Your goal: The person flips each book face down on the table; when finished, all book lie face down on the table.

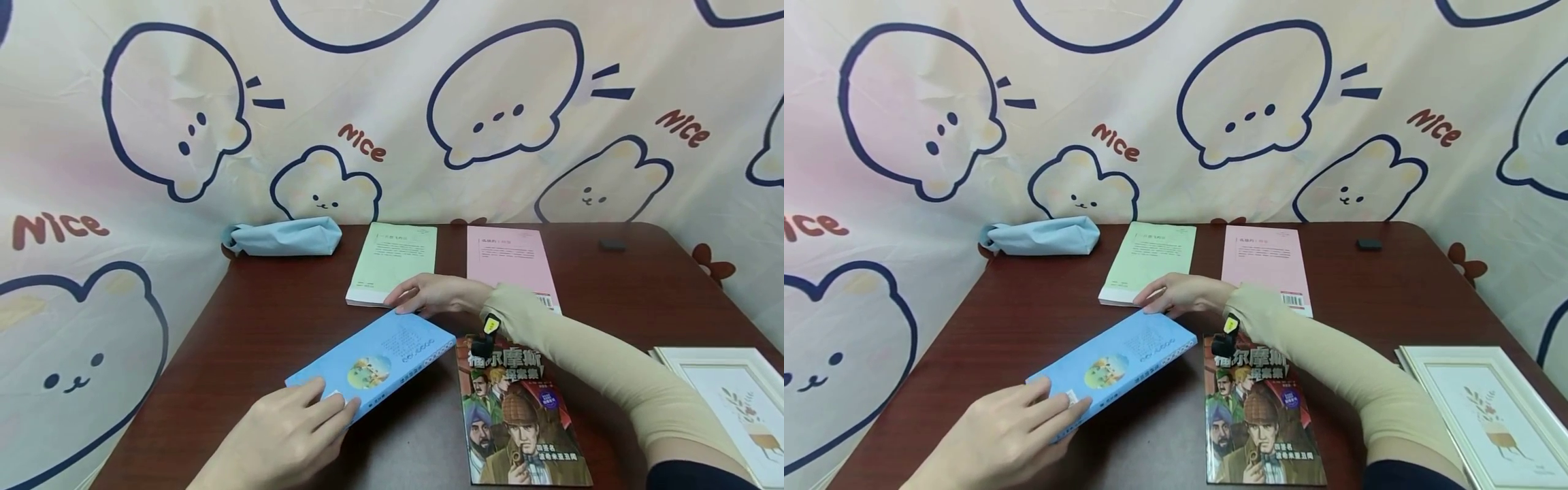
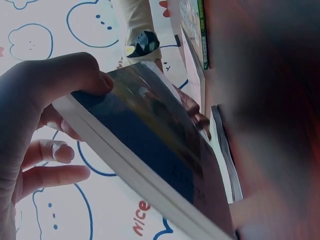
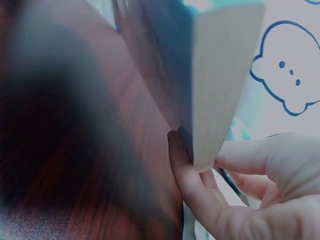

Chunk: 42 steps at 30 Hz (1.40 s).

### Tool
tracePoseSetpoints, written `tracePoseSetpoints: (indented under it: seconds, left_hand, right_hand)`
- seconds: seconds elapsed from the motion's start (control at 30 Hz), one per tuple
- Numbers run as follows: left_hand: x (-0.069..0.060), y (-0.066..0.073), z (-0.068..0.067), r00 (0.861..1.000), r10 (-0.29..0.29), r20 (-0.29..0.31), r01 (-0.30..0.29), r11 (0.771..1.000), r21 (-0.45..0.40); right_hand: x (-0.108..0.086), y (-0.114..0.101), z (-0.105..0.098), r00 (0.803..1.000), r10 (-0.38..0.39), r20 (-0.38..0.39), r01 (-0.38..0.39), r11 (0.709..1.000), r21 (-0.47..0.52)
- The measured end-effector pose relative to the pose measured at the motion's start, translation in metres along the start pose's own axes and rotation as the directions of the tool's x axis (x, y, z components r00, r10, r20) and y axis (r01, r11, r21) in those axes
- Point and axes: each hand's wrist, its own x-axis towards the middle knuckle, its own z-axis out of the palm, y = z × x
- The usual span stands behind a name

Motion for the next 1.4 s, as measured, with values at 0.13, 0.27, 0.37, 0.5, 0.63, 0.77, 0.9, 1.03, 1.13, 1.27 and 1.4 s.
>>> tracePoseSetpoints:
  seconds: [0.13,0.27,0.37,0.5,0.63,0.77,0.9,1.03,1.13,1.27,1.4]
  left_hand:
    - [0.001,0.004,0.003,1.0,0.005,0.027,-0.005,1.0,-0.031]
    - [0.001,0.007,0.006,0.999,0.012,0.05,-0.009,0.998,-0.06]
    - [0.0,0.007,0.009,0.998,0.028,0.056,-0.025,0.997,-0.067]
    - [0.001,0.008,0.014,0.996,0.061,0.063,-0.056,0.995,-0.076]
    - [0.0,0.01,0.019,0.992,0.086,0.09,-0.076,0.991,-0.112]
    - [-0.001,0.013,0.027,0.985,0.096,0.142,-0.072,0.984,-0.162]
    - [-0.001,0.017,0.034,0.976,0.101,0.194,-0.061,0.978,-0.2]
    - [-0.002,0.021,0.042,0.972,0.104,0.213,-0.05,0.969,-0.242]
    - [-0.003,0.023,0.049,0.969,0.116,0.218,-0.055,0.963,-0.265]
    - [-0.004,0.026,0.055,0.959,0.124,0.254,-0.048,0.957,-0.286]
    - [-0.005,0.027,0.06,0.956,0.119,0.267,-0.039,0.957,-0.287]
  right_hand:
    - [0.005,0.001,0.004,1.0,-0.017,-0.009,0.016,0.999,-0.044]
    - [0.007,-0.001,0.006,0.999,-0.028,-0.021,0.026,0.996,-0.086]
    - [0.008,-0.002,0.008,0.999,-0.043,-0.027,0.04,0.993,-0.108]
    - [0.011,-0.002,0.008,0.996,-0.082,-0.028,0.078,0.988,-0.134]
    - [0.014,0.0,0.008,0.989,-0.141,-0.042,0.131,0.974,-0.186]
    - [0.017,0.003,0.008,0.979,-0.2,-0.045,0.182,0.948,-0.26]
    - [0.022,0.004,0.007,0.973,-0.23,-0.027,0.214,0.937,-0.274]
    - [0.026,0.007,0.008,0.975,-0.221,-0.007,0.21,0.935,-0.288]
    - [0.028,0.008,0.01,0.975,-0.224,0.006,0.213,0.919,-0.331]
    - [0.029,0.006,0.015,0.961,-0.276,-0.004,0.244,0.854,-0.46]
    - [0.029,0.0,0.022,0.945,-0.325,-0.032,0.243,0.764,-0.597]
